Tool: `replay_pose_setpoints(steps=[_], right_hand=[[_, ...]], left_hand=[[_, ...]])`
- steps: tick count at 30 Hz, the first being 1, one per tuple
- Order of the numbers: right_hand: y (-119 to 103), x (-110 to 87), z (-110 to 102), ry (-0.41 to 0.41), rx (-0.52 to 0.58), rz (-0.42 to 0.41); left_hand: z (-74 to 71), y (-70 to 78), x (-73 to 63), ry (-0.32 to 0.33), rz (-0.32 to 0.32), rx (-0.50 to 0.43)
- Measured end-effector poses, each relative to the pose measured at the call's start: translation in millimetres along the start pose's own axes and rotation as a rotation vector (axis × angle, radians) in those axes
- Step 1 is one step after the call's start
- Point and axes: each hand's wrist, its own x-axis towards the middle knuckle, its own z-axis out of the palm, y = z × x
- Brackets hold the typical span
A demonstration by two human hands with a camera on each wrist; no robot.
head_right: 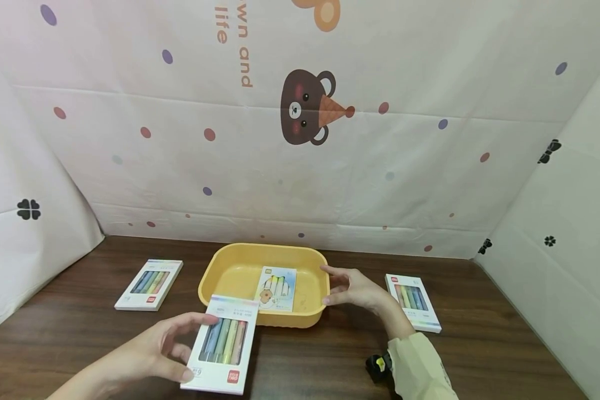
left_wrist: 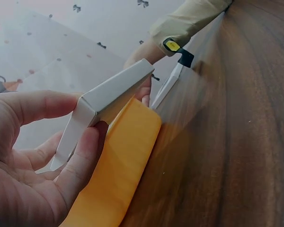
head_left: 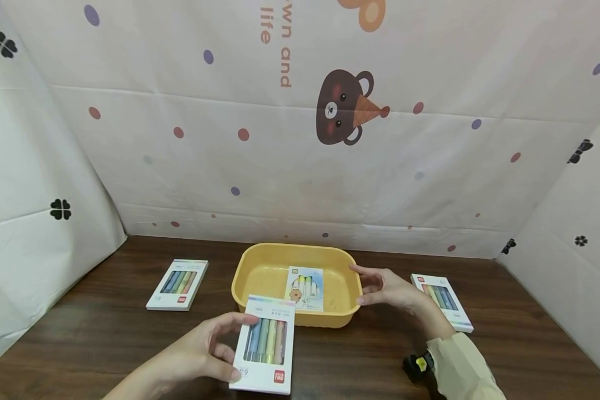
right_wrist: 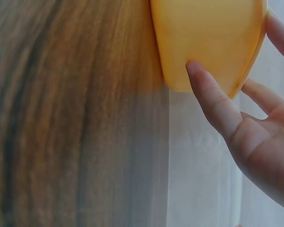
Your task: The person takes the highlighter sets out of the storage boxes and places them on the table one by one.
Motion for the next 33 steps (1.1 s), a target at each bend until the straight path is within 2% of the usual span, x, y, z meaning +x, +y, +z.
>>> replay_pose_setpoints(steps=[3, 8, 14, 17, 21, 24, 28, 33], right_hand=[[-1, -0.4, 0, -0.001, 0.002, 0.001], [-3, -0.6, 0, 0.003, 0.003, 0.016], [-4, 0.0, -1, -0.001, 0.001, 0.007], [-3, 0.0, -1, -0.002, 0.002, 0.008], [-3, -0.1, -1, 0.001, 0.006, 0.023], [-2, 0.3, 0, 0.003, 0.003, 0.029], [-2, 0.1, -1, 0.0, -0.002, 0.021], [-1, 0.5, 0, 0.005, 0.005, 0.027]], left_hand=[[0.6, -1.4, -2.6, -0.017, 0.001, -0.02], [2.4, -4.0, -5.3, -0.072, 0.038, -0.039], [3.4, -4.7, -8.2, -0.104, 0.071, 0.003], [3.3, -4.7, -10.1, -0.101, 0.036, -0.024], [3.1, -6.2, -13.3, -0.11, -0.043, -0.134], [3.1, -8.8, -15.3, -0.12, -0.057, -0.177], [2.8, -12.4, -15.9, -0.137, -0.043, -0.179], [2.2, -16.8, -15.8, -0.116, -0.085, -0.184]])
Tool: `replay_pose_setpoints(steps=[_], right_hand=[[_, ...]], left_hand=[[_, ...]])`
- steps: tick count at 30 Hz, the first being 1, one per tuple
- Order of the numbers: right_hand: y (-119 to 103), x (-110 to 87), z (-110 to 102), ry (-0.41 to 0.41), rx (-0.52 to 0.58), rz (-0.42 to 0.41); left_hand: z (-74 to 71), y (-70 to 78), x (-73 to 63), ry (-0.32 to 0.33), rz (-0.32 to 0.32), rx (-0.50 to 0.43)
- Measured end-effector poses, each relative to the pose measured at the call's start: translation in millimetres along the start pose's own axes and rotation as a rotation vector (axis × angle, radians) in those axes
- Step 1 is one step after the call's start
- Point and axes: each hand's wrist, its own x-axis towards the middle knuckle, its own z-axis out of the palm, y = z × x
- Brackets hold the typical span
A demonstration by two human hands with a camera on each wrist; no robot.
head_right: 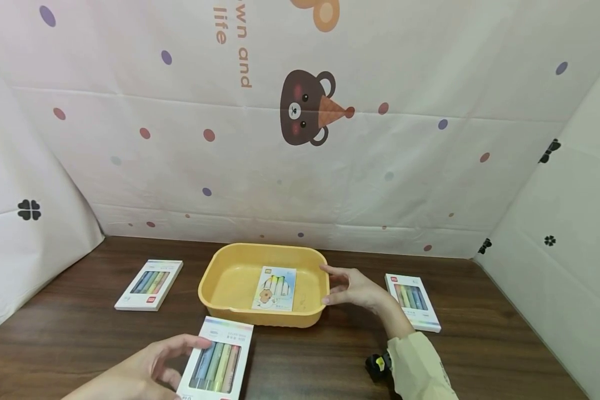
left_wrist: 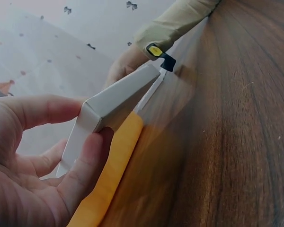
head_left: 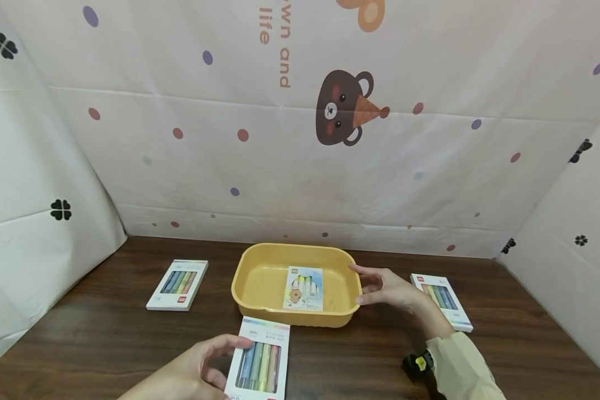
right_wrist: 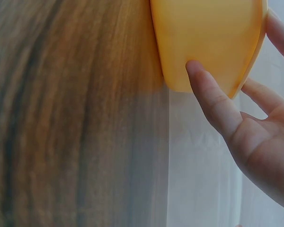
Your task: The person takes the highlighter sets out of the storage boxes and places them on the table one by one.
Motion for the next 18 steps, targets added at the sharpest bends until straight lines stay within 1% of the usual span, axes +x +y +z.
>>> replay_pose_setpoints(steps=[3, 10, 13, 18], right_hand=[[0.1, 0.5, 0.2, 0.009, 0.002, 0.012], [-1.3, -1.3, 0.6, 0.008, -0.004, 0.005], [-2.4, -1.6, 0.9, 0.009, 0.0, 0.004], [-3.2, -1.7, 1.3, 0.019, 0.002, 0.01]], left_hand=[[-0.1, -1.3, 0.3, 0.032, -0.023, 0.017], [-2.0, -5.4, 2.2, 0.068, -0.04, 0.072], [-2.7, -6.6, 3.6, 0.086, -0.057, 0.069], [-2.7, -9.0, 5.5, 0.091, -0.049, 0.085]])
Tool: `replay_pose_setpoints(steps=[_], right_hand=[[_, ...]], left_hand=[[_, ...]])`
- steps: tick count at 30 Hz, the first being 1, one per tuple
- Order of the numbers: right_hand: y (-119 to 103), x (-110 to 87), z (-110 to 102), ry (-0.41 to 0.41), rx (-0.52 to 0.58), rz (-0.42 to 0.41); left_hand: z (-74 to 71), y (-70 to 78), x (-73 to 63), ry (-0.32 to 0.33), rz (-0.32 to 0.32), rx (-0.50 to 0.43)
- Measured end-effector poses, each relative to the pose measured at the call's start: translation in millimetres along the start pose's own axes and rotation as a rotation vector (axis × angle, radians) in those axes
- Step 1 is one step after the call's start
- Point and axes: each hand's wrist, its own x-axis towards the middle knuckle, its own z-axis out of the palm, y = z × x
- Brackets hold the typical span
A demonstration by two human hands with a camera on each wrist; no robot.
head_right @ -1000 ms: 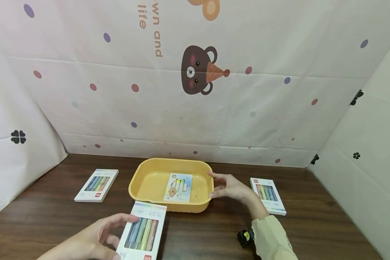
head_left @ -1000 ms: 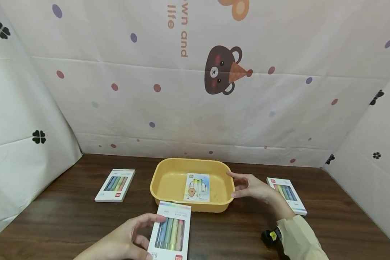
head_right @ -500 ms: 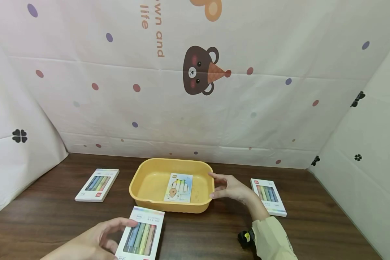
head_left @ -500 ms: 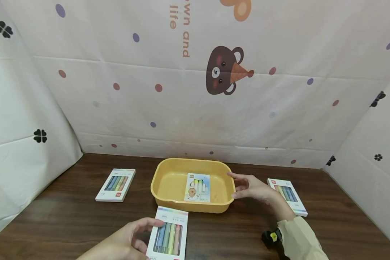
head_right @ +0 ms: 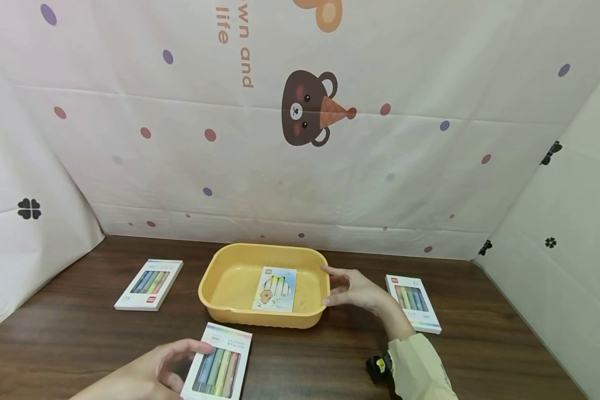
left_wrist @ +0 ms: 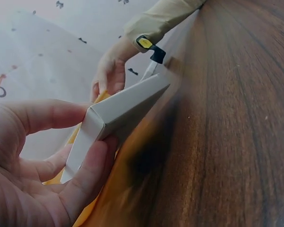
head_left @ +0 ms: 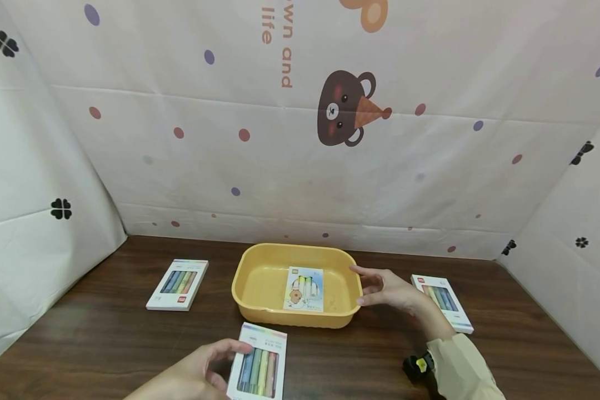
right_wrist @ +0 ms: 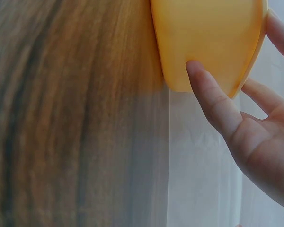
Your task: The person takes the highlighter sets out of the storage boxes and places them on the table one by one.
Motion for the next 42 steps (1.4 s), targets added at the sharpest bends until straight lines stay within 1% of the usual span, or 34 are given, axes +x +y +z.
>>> replay_pose_setpoints(steps=[2, 6, 12, 14, 16, 18, 20, 23, 24, 25, 26, 27, 31, 34, 36, 38, 41, 42], right_hand=[[0, 0.1, 0, -0.002, 0.002, -0.003], [0, -0.1, 0, -0.01, 0.001, -0.012], [2, 0.4, -1, -0.017, -0.004, -0.007], [2, 0.7, -1, -0.022, -0.007, -0.009], [3, 1.0, -1, -0.021, -0.004, -0.006], [4, 1.2, -1, -0.021, 0.001, -0.005], [4, 1.3, -1, -0.019, 0.006, -0.002], [5, 1.4, -1, -0.018, 0.007, -0.002], [5, 1.4, -1, -0.017, 0.008, -0.003], [5, 1.4, -1, -0.016, 0.007, -0.003], [5, 1.4, -1, -0.016, 0.008, -0.003], [5, 1.5, -2, -0.016, 0.007, -0.003], [5, 1.5, -1, -0.017, 0.002, -0.004], [4, 1.6, -1, -0.018, -0.003, -0.006], [4, 1.7, -1, -0.023, -0.009, -0.012], [3, 1.8, -1, -0.02, -0.01, -0.009], [2, 1.4, -1, -0.024, -0.009, -0.014], [2, 1.4, -1, -0.023, -0.002, -0.012]], left_hand=[[0.3, -1.2, 0.5, 0.005, 0.0, 0.015], [0.6, -2.0, 1.4, 0.022, -0.033, 0.019], [2.9, 2.9, 1.1, -0.001, -0.047, 0.063], [3.6, 4.1, 0.7, 0.009, -0.054, 0.105], [2.7, 3.0, 1.0, 0.026, -0.051, 0.171], [-1.6, -3.0, 3.1, 0.047, -0.035, 0.26], [-9.6, -14.9, 6.6, 0.062, -0.027, 0.344], [-24.6, -36.9, 13.4, 0.061, -0.04, 0.416], [-27.5, -41.6, 15.0, 0.062, -0.055, 0.432], [-28.4, -42.6, 15.5, 0.061, -0.049, 0.459], [-27.9, -41.3, 15.3, 0.062, -0.048, 0.476], [-25.3, -36.4, 14.1, 0.066, -0.041, 0.496], [-7.3, -5.0, 3.7, 0.096, -0.004, 0.563], [-0.3, 10.9, -1.9, 0.127, 0.003, 0.579], [1.7, 18.0, -3.6, 0.152, -0.007, 0.579], [2.1, 22.5, -4.8, 0.18, 0.01, 0.605], [0.4, 25.8, -4.4, 0.225, 0.075, 0.664], [-0.7, 26.0, -4.0, 0.236, 0.107, 0.689]])
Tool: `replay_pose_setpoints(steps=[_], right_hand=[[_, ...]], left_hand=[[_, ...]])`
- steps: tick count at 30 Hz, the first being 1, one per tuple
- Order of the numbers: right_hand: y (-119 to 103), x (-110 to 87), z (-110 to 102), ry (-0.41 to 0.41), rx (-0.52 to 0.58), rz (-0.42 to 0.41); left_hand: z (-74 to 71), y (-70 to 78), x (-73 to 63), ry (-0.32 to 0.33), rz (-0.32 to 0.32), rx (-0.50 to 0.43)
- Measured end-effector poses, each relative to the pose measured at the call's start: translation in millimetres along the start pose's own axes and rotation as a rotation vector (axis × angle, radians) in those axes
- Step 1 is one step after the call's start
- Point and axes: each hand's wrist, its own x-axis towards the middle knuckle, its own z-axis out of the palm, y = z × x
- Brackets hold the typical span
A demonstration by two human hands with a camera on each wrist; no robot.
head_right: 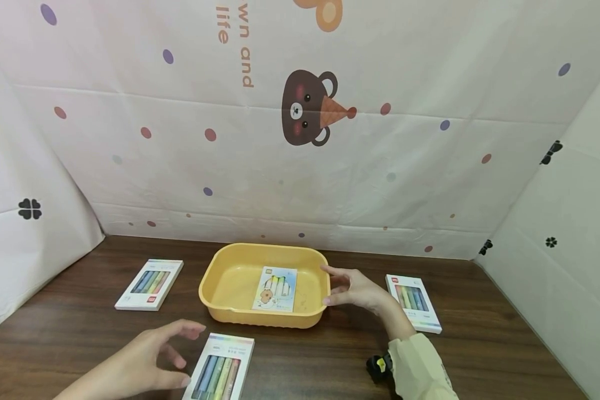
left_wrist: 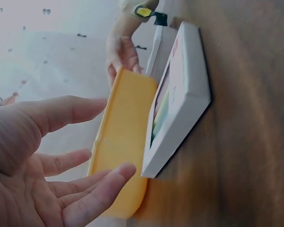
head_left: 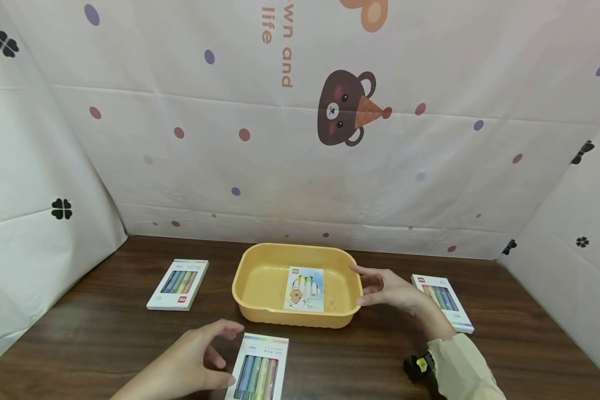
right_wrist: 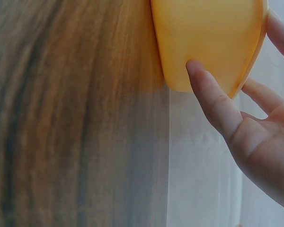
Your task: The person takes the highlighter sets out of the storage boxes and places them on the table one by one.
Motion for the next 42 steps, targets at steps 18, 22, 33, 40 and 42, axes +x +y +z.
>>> replay_pose_setpoints(steps=[18, 22, 33, 40, 42], right_hand=[[1, 5.0, -1, -0.003, -0.008, 0.012], [2, 6.4, -1, -0.005, 0.0, 0.012], [0, 6.2, -1, -0.014, 0.001, -0.001], [-2, 1.9, -1, -0.01, -0.028, -0.005], [-2, 1.6, -1, -0.016, -0.03, -0.015]], left_hand=[[-10.4, 5.5, 12.9, 0.161, 0.132, -0.027], [-12.3, 7.2, 15.9, 0.185, 0.158, -0.025], [-19.6, 10.5, 22.7, 0.285, 0.167, -0.01], [-23.6, 10.3, 32.5, 0.34, 0.187, 0.011], [-24.8, 9.4, 35.7, 0.356, 0.191, 0.022]])
